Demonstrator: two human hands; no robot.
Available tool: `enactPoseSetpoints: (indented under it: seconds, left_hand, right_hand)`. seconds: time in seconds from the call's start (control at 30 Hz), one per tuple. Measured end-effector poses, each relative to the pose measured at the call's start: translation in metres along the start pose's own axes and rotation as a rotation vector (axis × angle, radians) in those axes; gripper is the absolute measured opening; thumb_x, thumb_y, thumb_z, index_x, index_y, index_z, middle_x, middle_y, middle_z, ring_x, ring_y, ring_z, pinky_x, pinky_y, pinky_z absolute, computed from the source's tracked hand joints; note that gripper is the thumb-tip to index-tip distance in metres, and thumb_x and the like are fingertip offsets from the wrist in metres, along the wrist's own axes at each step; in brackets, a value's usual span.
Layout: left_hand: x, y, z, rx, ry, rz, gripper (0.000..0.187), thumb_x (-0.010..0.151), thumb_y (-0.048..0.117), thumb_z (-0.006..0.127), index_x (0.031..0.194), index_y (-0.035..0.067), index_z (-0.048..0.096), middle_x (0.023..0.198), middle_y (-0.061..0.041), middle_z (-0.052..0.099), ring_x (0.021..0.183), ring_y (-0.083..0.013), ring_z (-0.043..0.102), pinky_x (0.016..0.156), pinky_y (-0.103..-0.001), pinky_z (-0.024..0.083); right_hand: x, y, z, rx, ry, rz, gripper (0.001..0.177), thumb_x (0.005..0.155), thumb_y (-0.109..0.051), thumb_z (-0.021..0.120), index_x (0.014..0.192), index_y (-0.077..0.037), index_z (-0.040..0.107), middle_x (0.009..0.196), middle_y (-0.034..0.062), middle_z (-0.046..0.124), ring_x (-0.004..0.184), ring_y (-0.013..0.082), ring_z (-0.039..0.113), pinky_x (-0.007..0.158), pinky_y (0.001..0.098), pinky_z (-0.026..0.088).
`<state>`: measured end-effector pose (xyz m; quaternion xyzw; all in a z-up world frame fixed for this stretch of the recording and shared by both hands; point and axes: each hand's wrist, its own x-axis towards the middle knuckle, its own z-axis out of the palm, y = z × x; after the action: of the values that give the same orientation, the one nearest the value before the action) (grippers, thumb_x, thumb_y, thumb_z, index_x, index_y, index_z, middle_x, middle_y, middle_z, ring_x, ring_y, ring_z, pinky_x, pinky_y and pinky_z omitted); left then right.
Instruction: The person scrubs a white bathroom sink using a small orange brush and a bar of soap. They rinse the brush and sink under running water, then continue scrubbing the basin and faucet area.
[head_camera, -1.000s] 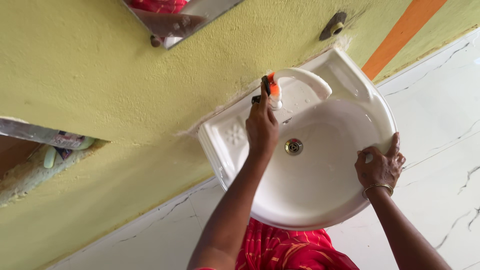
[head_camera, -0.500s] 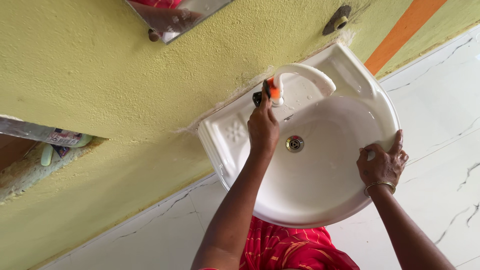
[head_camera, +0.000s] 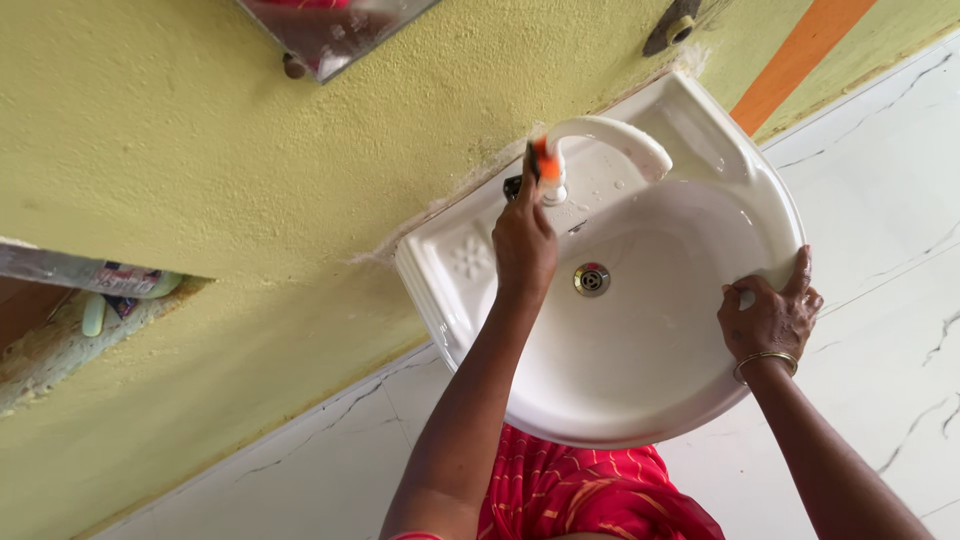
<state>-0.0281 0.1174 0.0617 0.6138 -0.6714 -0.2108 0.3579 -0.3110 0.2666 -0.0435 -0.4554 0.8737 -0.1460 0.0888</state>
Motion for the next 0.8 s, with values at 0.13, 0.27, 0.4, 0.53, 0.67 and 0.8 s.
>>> enactPoseSetpoints:
  seconds: [0.13,0.27,0.4,0.53,0.67,0.8]
  left_hand:
    - [0.002,0.023,-0.003,-0.080,0.108,0.173,0.063,0.100,-0.001,0.048,0.160,0.012,0.034,0.124,-0.020,0.072,0.107,-0.0350,0.074,0.089,-0.044,0.062]
    - [0.000,0.010,0.004,-0.101,0.192,0.215,0.064,0.101,-0.003,0.047,0.161,0.013,0.033,0.133,-0.021,0.068,0.112,-0.0386,0.071,0.095,-0.046,0.060]
    - [-0.001,-0.016,0.003,0.015,-0.089,-0.106,0.056,0.105,0.004,0.049,0.158,0.016,0.039,0.118,-0.019,0.073,0.107,-0.0366,0.073,0.091,-0.047,0.059]
    - [0.004,0.002,-0.007,-0.005,-0.065,-0.070,0.057,0.103,0.004,0.048,0.158,0.016,0.040,0.109,-0.021,0.074,0.100,-0.0359,0.075,0.086,-0.047,0.060]
    - [0.002,0.017,-0.003,-0.070,0.127,0.200,0.057,0.103,0.001,0.046,0.158,0.012,0.038,0.119,-0.020,0.075,0.099,-0.0382,0.073,0.085,-0.047,0.060]
    - [0.004,-0.012,0.013,0.010,0.056,0.072,0.058,0.102,0.002,0.047,0.158,0.013,0.038,0.114,-0.022,0.073,0.101,-0.0364,0.074,0.088,-0.047,0.060]
  right_hand:
    - [0.003,-0.003,0.000,0.001,0.002,0.004,0.016,0.087,-0.029,0.074,0.098,-0.022,0.082,0.179,0.0109,0.018,0.133,0.0477,0.041,0.111,0.0499,0.043]
    - [0.001,-0.002,0.001,0.001,-0.003,0.009,0.015,0.087,-0.027,0.073,0.098,-0.022,0.082,0.179,0.0106,0.019,0.133,0.0470,0.042,0.111,0.0491,0.043]
    - [0.000,-0.002,0.002,0.006,0.003,-0.002,0.015,0.086,-0.027,0.074,0.097,-0.022,0.083,0.179,0.0110,0.020,0.134,0.0469,0.042,0.112,0.0497,0.042]
    - [-0.001,0.000,0.000,-0.003,0.011,-0.016,0.015,0.086,-0.028,0.075,0.098,-0.022,0.082,0.178,0.0109,0.020,0.134,0.0475,0.041,0.113,0.0516,0.041]
    - [0.002,-0.001,0.002,-0.007,-0.003,0.003,0.014,0.086,-0.028,0.075,0.096,-0.022,0.083,0.179,0.0102,0.019,0.133,0.0480,0.041,0.112,0.0513,0.041]
    - [0.001,0.000,0.001,0.001,0.017,-0.002,0.015,0.085,-0.028,0.076,0.097,-0.022,0.082,0.178,0.0108,0.020,0.134,0.0476,0.041,0.113,0.0510,0.041]
